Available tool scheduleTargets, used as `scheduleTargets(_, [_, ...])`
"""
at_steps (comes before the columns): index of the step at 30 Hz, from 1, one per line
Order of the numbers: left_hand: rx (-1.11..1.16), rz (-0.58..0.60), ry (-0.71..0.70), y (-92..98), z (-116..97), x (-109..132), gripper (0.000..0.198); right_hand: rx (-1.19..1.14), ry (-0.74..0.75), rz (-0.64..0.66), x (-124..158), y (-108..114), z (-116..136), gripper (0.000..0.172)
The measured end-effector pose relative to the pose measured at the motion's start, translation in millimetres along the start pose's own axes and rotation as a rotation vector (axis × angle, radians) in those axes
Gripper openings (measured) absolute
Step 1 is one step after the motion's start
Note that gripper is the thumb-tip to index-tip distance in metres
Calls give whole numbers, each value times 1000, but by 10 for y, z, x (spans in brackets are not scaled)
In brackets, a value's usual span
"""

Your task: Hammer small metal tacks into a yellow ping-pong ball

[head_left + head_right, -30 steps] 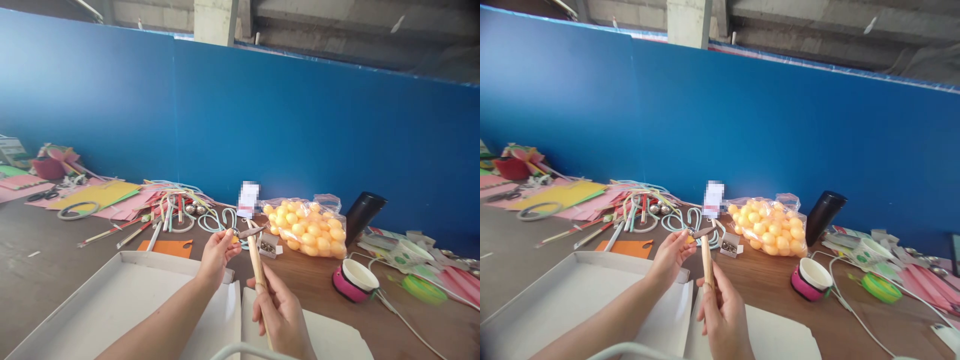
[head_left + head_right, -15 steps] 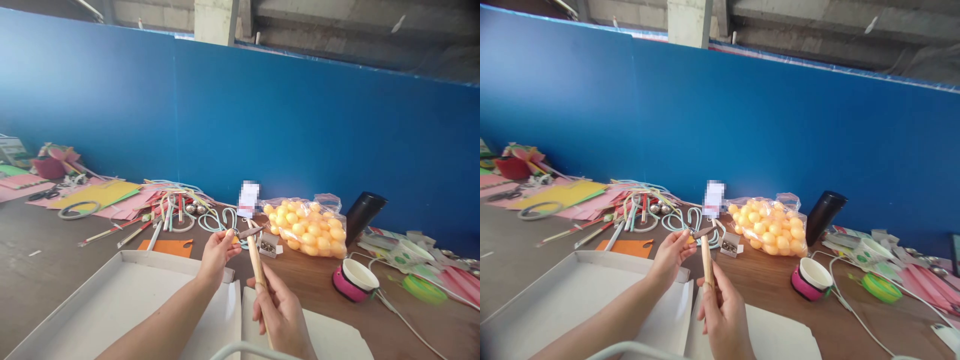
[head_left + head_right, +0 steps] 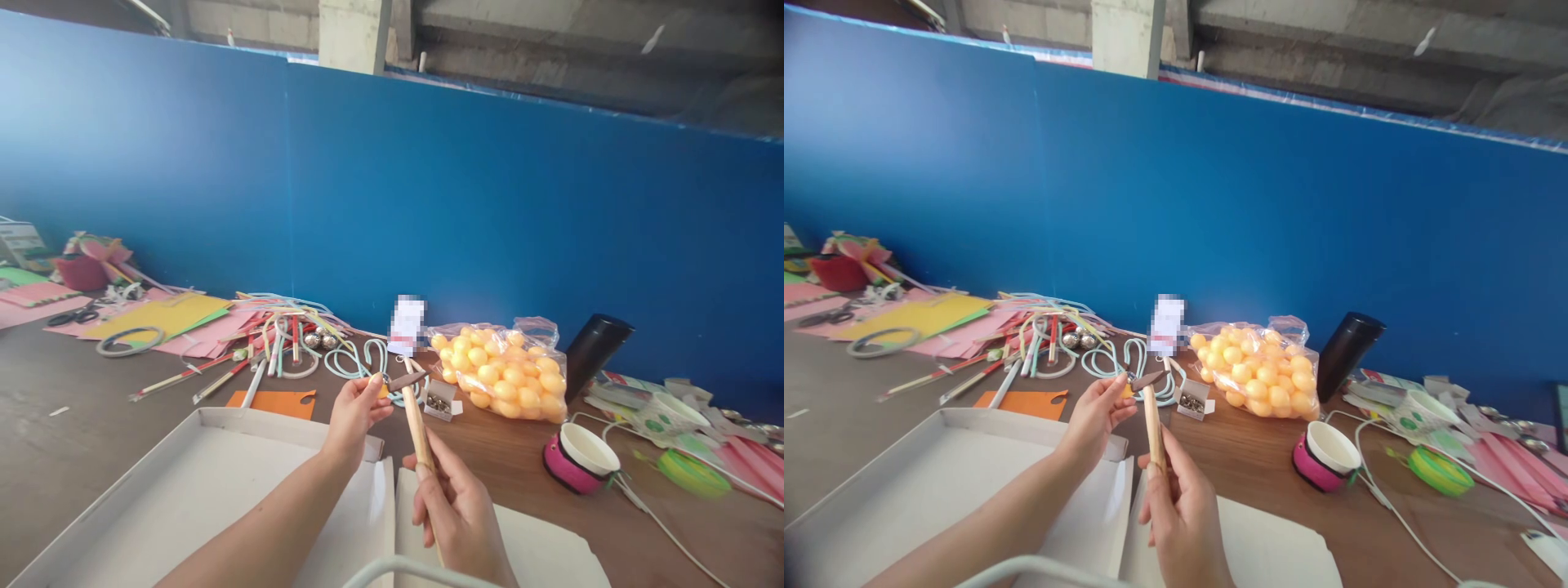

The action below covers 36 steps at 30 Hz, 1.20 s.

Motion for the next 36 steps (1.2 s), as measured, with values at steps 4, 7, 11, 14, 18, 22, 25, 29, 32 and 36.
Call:
scheduleTargets(4, [-3,2,1,-5,-5,-6,32,-8,-1,-3,-2,6,-1,60])
scheduleTargets(7, [7,4,9,-1,1,-9,33,-5,-10,7,-1,1,-2,59])
scheduleTargets(11, [3,4,0,10,-6,-9,34,-2,-11,5,2,2,7,59])
scheduleTargets(14, [0,-2,10,17,-1,-11,35,-1,-16,3,3,3,4,59])
scheduleTargets(18, [27,-4,1,13,-10,-17,34,1,-13,1,1,2,-4,59])
scheduleTargets(22, [38,-11,14,11,-10,-14,34,0,-1,14,-1,-5,-1,58])
scheduleTargets(25, [38,-7,13,5,-16,-12,33,3,1,-9,-4,11,-1,59])
scheduleTargets(29, [61,-10,17,4,-9,-21,31,0,-15,-9,-9,12,-19,60])
scheduleTargets(32, [66,-5,11,3,-5,-27,32,-4,-16,-1,-13,7,-27,61])
scheduleTargets(36, [64,-6,15,15,10,-28,31,4,-34,52,-18,-15,-33,57])
Point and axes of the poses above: each hand's wrist, its own x-axis away from the middle knuckle, its own y-axis out of the back of the hand, z = x × y, the point moved 6 cm from there along -x, towards the middle knuckle, and after that the axes turned 2 degrees about -x, right-handed, at the moved point
